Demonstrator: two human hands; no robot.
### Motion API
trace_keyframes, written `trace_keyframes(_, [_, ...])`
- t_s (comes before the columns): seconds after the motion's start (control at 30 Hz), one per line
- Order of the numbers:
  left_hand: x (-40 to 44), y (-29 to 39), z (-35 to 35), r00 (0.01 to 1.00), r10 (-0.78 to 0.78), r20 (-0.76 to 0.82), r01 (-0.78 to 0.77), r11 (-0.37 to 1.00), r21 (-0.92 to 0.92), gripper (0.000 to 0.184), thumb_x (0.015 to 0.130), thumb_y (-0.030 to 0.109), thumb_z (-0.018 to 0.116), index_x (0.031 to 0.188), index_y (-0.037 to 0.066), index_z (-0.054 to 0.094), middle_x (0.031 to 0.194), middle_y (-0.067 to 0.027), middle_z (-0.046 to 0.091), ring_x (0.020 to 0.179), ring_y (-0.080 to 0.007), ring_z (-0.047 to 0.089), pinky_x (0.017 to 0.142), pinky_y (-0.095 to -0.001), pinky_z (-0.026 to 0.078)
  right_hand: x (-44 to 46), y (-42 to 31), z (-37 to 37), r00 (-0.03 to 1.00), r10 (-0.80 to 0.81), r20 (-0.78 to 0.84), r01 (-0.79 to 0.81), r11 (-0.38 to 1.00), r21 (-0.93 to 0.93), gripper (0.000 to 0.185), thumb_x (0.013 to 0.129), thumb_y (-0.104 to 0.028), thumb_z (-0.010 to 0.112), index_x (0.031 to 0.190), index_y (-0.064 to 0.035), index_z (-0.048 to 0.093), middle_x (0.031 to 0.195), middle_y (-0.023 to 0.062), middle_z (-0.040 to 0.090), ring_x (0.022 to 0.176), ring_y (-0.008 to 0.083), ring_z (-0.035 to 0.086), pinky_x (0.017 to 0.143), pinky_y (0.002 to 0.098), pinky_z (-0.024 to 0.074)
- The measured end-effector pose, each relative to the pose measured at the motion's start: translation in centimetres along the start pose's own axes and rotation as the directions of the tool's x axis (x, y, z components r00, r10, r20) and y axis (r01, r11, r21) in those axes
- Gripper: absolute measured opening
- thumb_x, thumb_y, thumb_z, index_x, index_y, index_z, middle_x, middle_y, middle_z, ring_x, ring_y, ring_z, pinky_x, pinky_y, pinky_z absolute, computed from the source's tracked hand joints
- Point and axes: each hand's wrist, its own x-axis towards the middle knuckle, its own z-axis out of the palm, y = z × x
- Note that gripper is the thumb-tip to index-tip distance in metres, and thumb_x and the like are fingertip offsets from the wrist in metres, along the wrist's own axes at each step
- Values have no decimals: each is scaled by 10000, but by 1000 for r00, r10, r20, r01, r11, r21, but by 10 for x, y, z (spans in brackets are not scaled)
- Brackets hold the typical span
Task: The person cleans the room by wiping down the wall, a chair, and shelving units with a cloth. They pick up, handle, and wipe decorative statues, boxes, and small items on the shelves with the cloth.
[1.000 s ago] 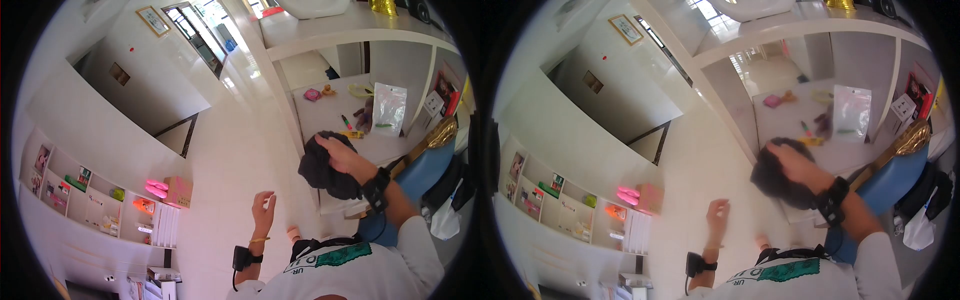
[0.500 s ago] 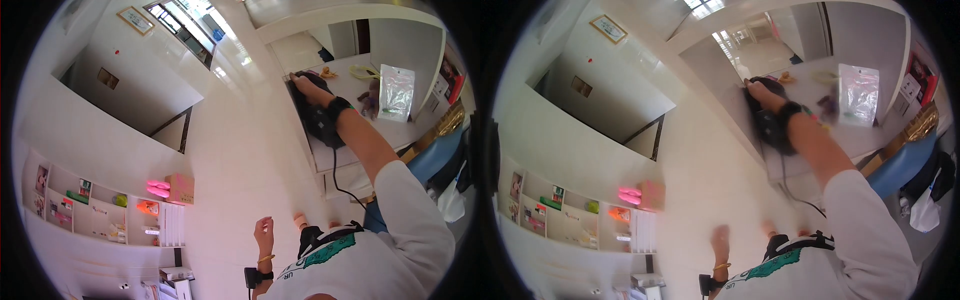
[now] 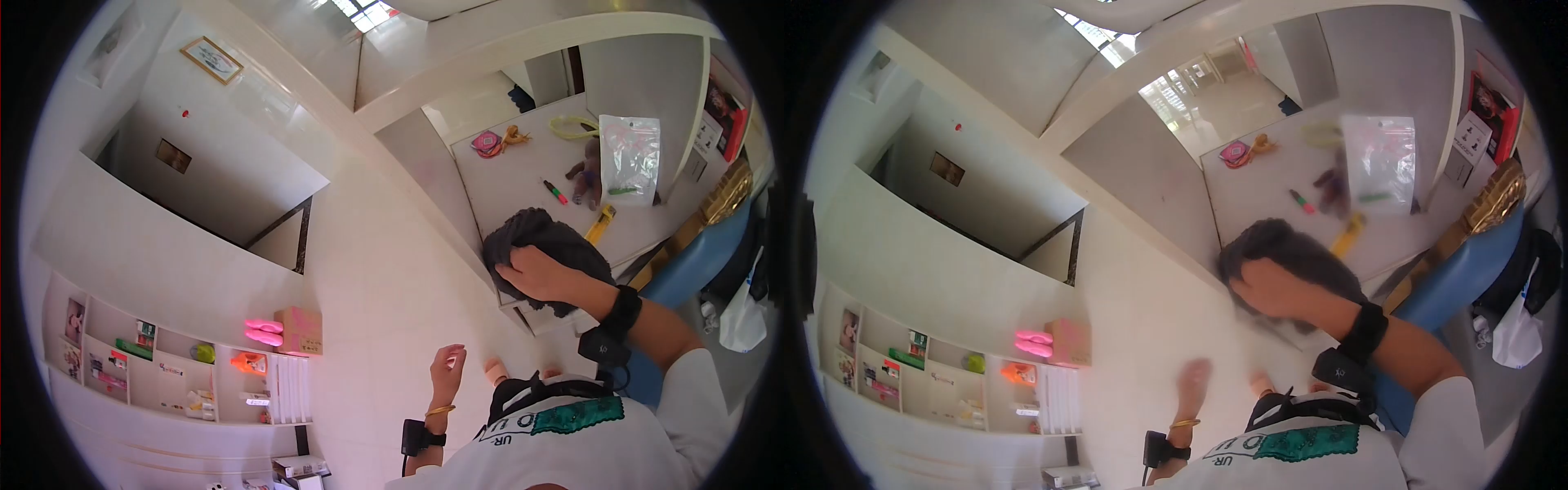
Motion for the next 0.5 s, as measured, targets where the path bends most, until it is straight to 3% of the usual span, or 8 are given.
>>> trace_keyframes(0.07, [4,3,1,1000,5,24,-6,999,47,152,824,152,611,945,61,616,883,-72,621,788,-149,602,697,-263,473,18,7,2,999,-29,14,30,997,-64,307,834,-218,503,767,81,527,721,274,552,736,421,557,653,452,445])
trace_keyframes(0.13, [5,4,0,998,-46,37,43,995,93,161,827,159,611,948,54,615,876,-69,623,787,-142,600,699,-265,479,52,8,-5,998,46,-40,-50,993,-104,304,823,-206,501,767,91,532,758,293,553,782,431,554,690,458,442])
trace_keyframes(0.17, [2,6,-1,998,-48,35,44,994,99,161,827,159,611,948,54,615,876,-69,623,787,-142,600,699,-265,479,76,21,2,975,184,-124,-187,982,-9,307,814,-205,500,779,97,539,788,303,554,812,433,551,716,460,440])
trace_keyframes(0.3, [-17,-3,-17,995,-91,-43,95,992,86,181,833,175,607,943,31,617,855,-69,630,783,-134,600,698,-263,492,157,64,-8,961,216,-172,-216,976,15,335,797,-218,480,827,109,549,912,317,550,932,426,533,792,436,430])
trace_keyframes(0.43, [-37,5,-33,961,-233,-147,242,969,46,192,826,191,617,943,38,623,854,-62,637,779,-123,597,678,-242,481,199,88,-2,923,277,-267,-238,956,171,356,796,-222,470,899,106,561,950,286,555,945,362,535,806,391,413])
trace_keyframes(0.5, [-48,-12,-44,943,-277,-182,283,959,7,201,830,208,615,950,48,629,862,-46,638,782,-113,591,673,-228,468,182,67,0,890,355,-286,-171,842,512,369,805,-253,478,898,92,572,870,207,575,869,299,543,770,363,417])
